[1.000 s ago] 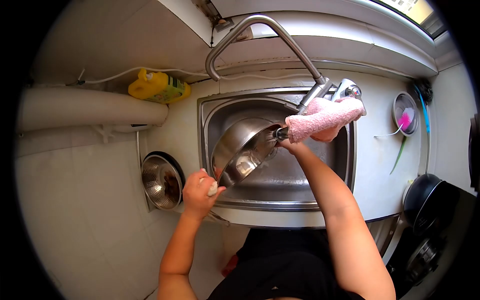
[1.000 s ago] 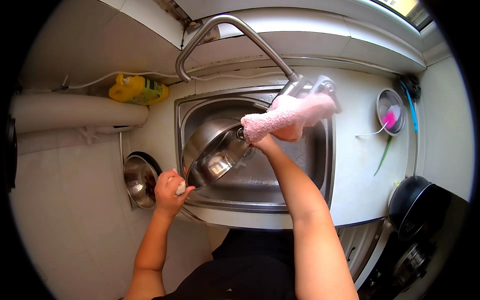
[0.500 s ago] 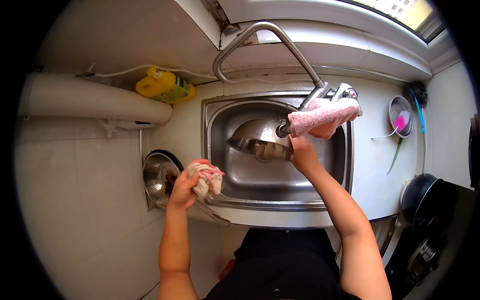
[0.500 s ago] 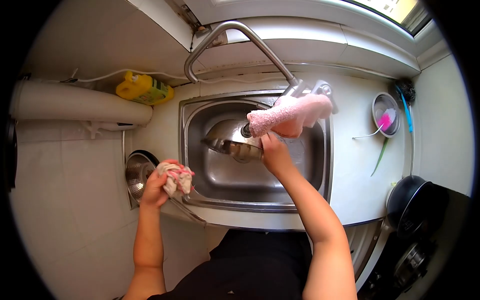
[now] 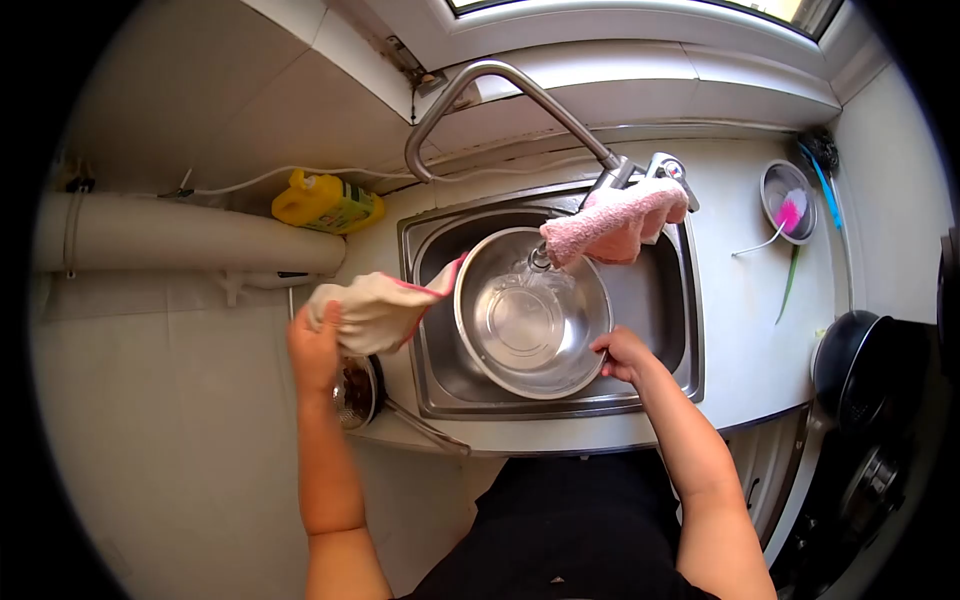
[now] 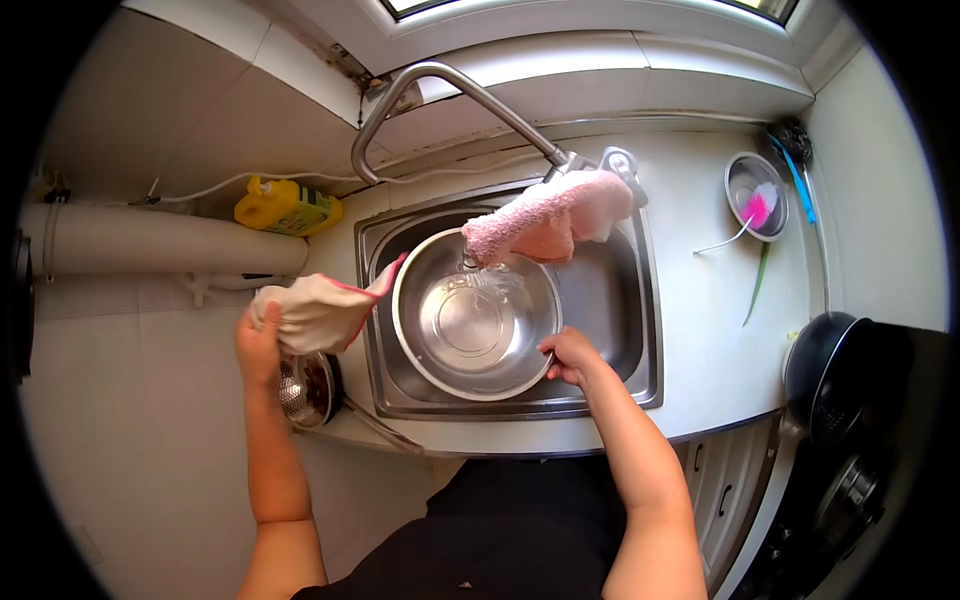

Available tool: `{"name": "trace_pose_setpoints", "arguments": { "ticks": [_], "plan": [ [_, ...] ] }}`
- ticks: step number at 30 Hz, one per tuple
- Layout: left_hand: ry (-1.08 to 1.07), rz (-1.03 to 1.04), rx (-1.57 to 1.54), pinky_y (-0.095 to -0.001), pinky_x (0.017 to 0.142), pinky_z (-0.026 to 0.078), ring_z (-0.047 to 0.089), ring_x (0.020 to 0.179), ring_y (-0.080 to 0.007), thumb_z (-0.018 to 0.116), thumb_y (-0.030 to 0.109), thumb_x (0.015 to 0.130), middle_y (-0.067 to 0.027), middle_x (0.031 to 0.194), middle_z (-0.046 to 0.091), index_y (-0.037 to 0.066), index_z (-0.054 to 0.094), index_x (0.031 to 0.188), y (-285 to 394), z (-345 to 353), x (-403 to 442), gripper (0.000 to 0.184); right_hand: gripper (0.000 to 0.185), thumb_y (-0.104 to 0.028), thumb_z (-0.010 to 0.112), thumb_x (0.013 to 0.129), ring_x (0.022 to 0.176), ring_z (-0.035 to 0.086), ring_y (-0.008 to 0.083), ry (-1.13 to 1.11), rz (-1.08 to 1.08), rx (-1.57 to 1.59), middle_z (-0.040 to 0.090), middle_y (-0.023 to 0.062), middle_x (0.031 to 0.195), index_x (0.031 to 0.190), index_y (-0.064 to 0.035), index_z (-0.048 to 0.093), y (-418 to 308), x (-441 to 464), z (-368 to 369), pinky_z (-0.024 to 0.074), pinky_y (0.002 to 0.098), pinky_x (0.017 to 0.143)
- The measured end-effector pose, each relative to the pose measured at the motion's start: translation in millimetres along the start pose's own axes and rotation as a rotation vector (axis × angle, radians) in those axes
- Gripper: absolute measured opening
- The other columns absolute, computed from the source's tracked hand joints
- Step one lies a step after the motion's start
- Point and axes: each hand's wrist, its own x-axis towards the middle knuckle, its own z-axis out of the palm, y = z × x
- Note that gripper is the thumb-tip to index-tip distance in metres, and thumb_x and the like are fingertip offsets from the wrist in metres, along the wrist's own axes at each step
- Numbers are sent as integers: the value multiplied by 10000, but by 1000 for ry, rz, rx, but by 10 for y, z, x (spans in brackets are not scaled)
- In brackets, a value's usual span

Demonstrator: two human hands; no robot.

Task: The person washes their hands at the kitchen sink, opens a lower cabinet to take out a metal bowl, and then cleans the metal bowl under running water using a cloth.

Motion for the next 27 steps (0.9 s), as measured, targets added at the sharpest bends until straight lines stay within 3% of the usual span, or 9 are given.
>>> {"name": "trace_pose_setpoints", "arguments": {
  "ticks": [4, 11, 13, 15, 17, 19, 21, 24, 27],
  "plan": [
    [-151, -254, -615, -317, 819, 465, 577, 941, -203, 559, 179, 880, -101, 1067, 589, -6, 476, 1182, 102, -51, 195, 364, 174, -17, 492, 750, 359, 499, 187, 45, -134, -174, 572, 132, 604, 871, 94, 548, -87, -253, 242, 371, 271, 267],
    [-494, -112, -446, -332, 990, 348, 455, 1149, -203, 584, 87, 834, -101, 1265, 450, 27, 287, 1360, 312, 208, 397, 606, 172, -8, 484, 725, 373, 517, 204, 185, -239, -257, 570, 144, 586, 839, 92, 565, -192, -402, 249, 388, 291, 289],
    [-567, -52, -460, -278, 808, 475, 535, 1004, -159, 577, 83, 828, -79, 1205, 494, 38, 280, 1370, 510, 361, 544, 619, 166, -9, 487, 726, 379, 526, 209, 184, -243, -271, 572, 148, 586, 832, 91, 568, -196, -410, 195, 390, 289, 290],
    [-589, -35, -397, -207, 334, 375, 536, 635, -61, 566, 91, 833, -36, 1055, 562, 57, 302, 1365, 728, 482, 738, 595, 160, -10, 489, 728, 385, 534, 214, 181, -250, -281, 574, 153, 586, 824, 90, 570, -194, -404, 195, 393, 287, 291],
    [-550, 12, -343, -202, 337, 369, 532, 642, -50, 553, 73, 834, -40, 1036, 566, 77, 316, 1365, 971, 642, 983, 581, 153, -8, 513, 721, 384, 525, 214, 177, -230, -255, 578, 143, 619, 822, 94, 568, -170, -387, 198, 385, 287, 281],
    [-528, 175, -267, -234, 490, 474, 574, 759, -99, 533, 52, 834, -63, 1084, 576, 69, 352, 1348, 1053, 875, 1407, 545, 142, -3, 512, 718, 383, 525, 213, 187, -236, -256, 579, 143, 620, 808, 87, 575, -114, -336, 201, 387, 285, 284],
    [-325, 586, 42, -279, 763, 485, 582, 953, -179, 513, 37, 834, -99, 1166, 569, 90, 408, 1317, 782, 1196, 2027, 497, 142, -1, 512, 714, 389, 529, 213, 188, -204, -240, 579, 141, 617, 807, 83, 577, -54, -295, 209, 390, 287, 289],
    [-163, 554, 89, -301, 941, 382, 533, 1094, -250, 522, 71, 827, -128, 1223, 538, 118, 448, 1288, 744, 1544, 2261, 469, 152, -9, 523, 722, 401, 533, 213, 223, -220, -256, 584, 142, 632, 835, 80, 575, -1, -318, 225, 392, 290, 295],
    [-85, 523, 328, -309, 911, 407, 541, 1070, -292, 546, 128, 813, -150, 1177, 558, 150, 472, 1271, 651, 1630, 2383, 465, 165, -17, 532, 731, 406, 529, 210, 249, -217, -245, 589, 141, 647, 862, 75, 570, 53, -312, 176, 386, 286, 300]
  ]
}}
